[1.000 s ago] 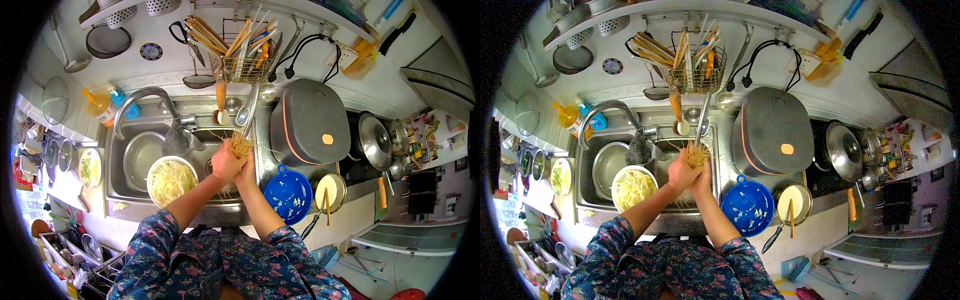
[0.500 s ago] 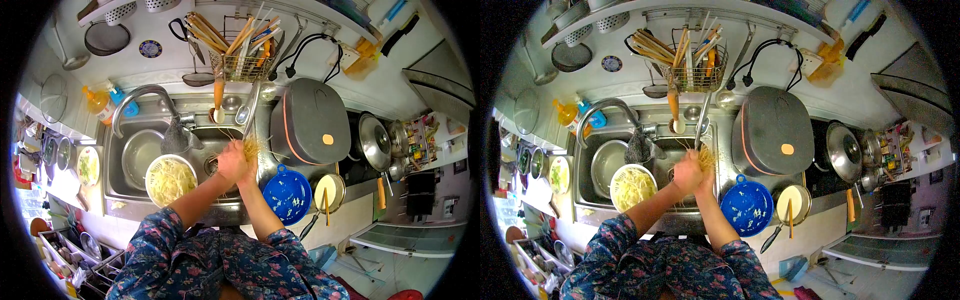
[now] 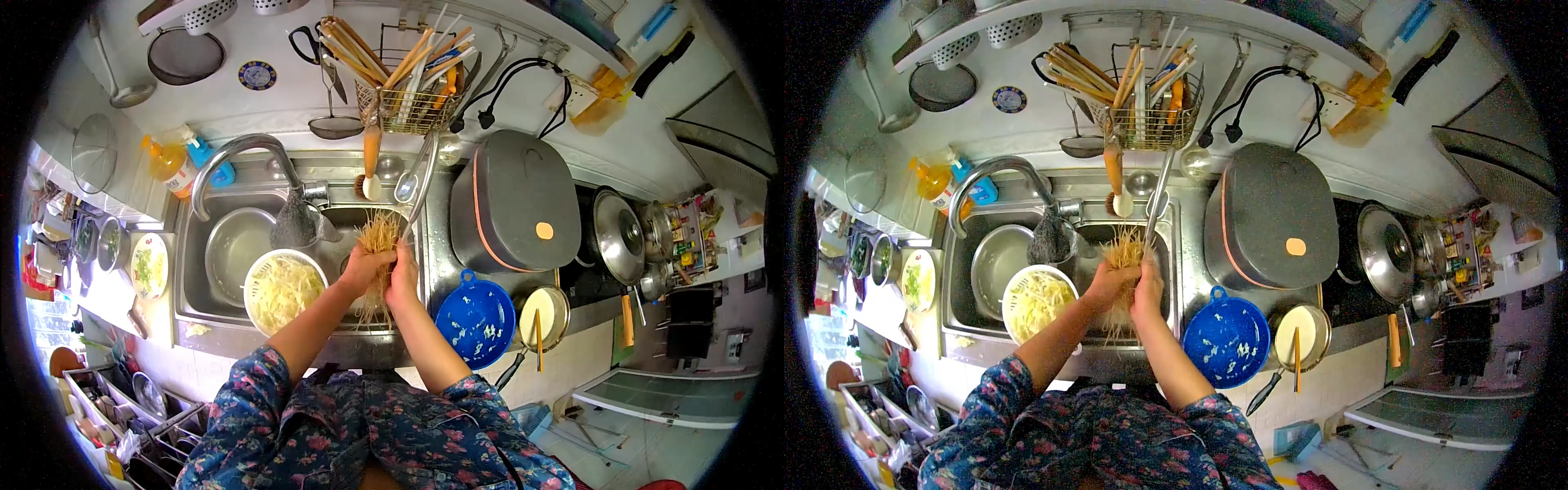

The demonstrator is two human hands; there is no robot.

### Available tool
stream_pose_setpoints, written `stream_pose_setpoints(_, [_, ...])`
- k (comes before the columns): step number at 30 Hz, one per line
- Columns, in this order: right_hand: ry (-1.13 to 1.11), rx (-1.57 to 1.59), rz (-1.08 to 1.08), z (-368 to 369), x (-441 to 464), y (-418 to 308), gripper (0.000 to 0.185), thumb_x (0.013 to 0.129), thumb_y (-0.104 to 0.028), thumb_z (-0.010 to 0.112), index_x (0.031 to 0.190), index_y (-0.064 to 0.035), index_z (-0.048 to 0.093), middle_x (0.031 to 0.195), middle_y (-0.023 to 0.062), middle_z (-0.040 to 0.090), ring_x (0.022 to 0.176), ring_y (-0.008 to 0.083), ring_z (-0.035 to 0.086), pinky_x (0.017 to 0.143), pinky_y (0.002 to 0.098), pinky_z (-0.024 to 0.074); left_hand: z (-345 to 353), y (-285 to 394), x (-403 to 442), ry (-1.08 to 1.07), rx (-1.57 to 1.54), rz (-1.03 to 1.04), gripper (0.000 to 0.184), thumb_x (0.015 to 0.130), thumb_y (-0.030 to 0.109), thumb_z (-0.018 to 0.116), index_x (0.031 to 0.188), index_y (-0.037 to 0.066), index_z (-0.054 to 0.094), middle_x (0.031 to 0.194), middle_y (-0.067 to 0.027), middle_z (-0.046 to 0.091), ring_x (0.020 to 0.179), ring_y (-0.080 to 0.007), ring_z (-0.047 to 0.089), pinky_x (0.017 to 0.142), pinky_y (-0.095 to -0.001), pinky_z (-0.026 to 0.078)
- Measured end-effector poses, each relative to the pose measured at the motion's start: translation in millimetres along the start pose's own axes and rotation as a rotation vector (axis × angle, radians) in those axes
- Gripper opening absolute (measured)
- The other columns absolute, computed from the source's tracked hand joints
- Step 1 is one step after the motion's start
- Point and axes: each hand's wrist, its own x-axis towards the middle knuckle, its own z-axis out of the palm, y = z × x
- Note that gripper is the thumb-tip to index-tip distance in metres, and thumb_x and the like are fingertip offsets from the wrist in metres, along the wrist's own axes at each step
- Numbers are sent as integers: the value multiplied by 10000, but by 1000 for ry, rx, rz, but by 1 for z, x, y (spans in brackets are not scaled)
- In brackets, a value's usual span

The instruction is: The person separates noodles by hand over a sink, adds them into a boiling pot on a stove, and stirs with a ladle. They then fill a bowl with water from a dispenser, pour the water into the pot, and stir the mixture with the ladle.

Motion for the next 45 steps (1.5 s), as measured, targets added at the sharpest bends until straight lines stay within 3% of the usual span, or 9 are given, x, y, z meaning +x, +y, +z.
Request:
stream_pose_setpoints(4, [69,-59,-41,-6,-3,-12,397,959,-329,419,1190,-20,516,1128,116,555,1005,223,549,861,348,450,9,-4,6,-62,-220,-140,324,738,-15,674,1049,0,583,970,-81,631,857,-185,607,759,-315,499])
stream_pose_setpoints(8, [127,72,-28,-1,-21,-37,405,962,-348,407,1161,-17,530,1108,110,561,989,219,550,852,348,451,29,-3,3,-130,-86,-19,333,751,-11,674,1067,12,573,971,-72,630,864,-175,605,768,-309,497])
stream_pose_setpoints(13, [35,51,-105,-2,-20,-39,550,923,-502,415,1189,-30,507,1136,116,557,1030,221,540,891,354,432,43,11,-3,-176,-80,66,304,767,14,686,1050,26,578,961,-58,629,864,-162,601,776,-302,491])
stream_pose_setpoints(17, [-105,-136,-163,-2,-5,-34,528,980,-410,302,1286,-2,438,1243,113,495,1139,216,466,983,320,342,38,17,5,-200,-177,42,294,766,8,683,1041,28,582,954,-54,630,858,-163,603,774,-302,492])
stream_pose_setpoints(20, [-167,-118,-156,8,-12,-39,584,951,-489,350,1286,-18,429,1222,114,510,1107,208,493,961,330,376,34,19,11,-113,-213,6,293,759,3,682,1035,20,586,950,-57,632,851,-166,607,766,-303,497])
stream_pose_setpoints(24, [-278,-180,-161,9,-15,-42,551,982,-390,305,1394,-24,302,1403,112,355,1288,212,327,1071,316,232,22,17,11,-149,-327,-27,293,751,8,673,1031,9,588,948,-70,636,834,-187,618,754,-317,509])
stream_pose_setpoints(30, [-244,-171,-225,7,-17,-43,614,971,-438,312,1383,16,286,1439,139,297,1329,228,277,1101,343,175,8,-5,21,-67,-270,33,332,758,48,648,1078,17,565,974,-91,627,868,-213,615,784,-344,507])
stream_pose_setpoints(37, [-184,-15,-246,-14,-22,-42,565,974,-388,347,1368,15,309,1386,136,365,1284,230,334,1065,366,267,30,1,13,-123,-127,-30,354,729,22,681,1059,39,552,970,-57,612,866,-168,598,766,-312,490])
stream_pose_setpoints(45, [-147,-150,-248,-25,-34,-27,582,967,-372,368,1395,10,267,1442,113,277,1312,219,287,1078,334,232,32,-11,-1,-69,-56,23,376,730,-1,685,1084,29,561,974,-57,620,885,-158,596,785,-303,489])
